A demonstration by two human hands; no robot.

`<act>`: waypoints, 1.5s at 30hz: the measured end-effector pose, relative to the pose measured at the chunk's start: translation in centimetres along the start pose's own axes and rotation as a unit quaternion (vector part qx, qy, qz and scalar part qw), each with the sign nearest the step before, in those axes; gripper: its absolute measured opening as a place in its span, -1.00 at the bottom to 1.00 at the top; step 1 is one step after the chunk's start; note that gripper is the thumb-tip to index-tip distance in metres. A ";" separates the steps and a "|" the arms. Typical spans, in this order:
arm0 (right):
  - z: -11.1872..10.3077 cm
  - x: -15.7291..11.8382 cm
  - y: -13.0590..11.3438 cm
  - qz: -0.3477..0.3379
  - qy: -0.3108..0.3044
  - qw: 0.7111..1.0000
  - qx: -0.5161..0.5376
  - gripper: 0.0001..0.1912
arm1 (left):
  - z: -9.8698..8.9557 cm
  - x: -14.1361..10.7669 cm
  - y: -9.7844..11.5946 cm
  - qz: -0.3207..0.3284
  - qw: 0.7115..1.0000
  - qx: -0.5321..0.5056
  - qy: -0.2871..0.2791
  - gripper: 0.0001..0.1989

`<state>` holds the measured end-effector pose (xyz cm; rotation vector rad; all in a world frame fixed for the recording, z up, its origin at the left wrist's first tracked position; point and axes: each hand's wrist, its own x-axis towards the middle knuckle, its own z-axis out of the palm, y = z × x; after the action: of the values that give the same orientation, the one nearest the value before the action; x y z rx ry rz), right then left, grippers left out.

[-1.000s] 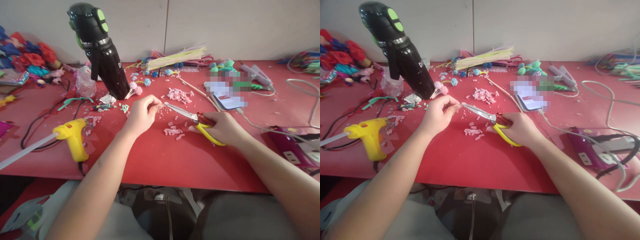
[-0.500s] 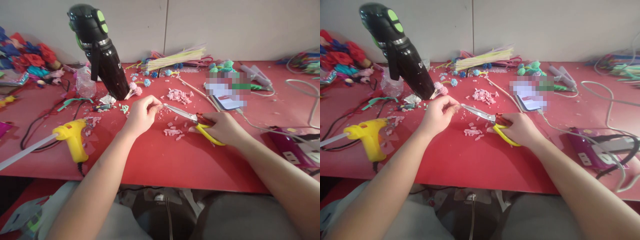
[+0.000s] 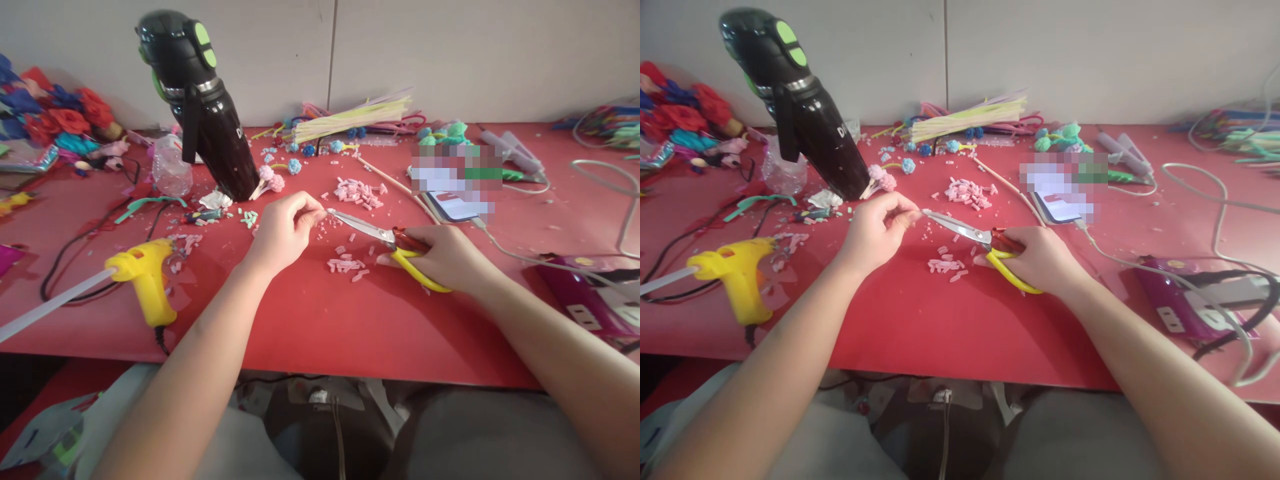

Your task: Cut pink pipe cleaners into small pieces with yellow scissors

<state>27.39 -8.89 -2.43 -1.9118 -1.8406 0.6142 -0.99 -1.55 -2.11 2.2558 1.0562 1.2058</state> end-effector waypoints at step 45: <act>-0.2 -0.4 -0.1 0.004 -0.007 1.000 0.019 -0.11 | -0.5 0.0 0.4 0.014 1.000 0.015 -0.004 -0.77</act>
<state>27.41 -9.25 -2.22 -1.8963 -1.8162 0.6627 -1.17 -1.83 -1.54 2.3052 1.0494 1.1977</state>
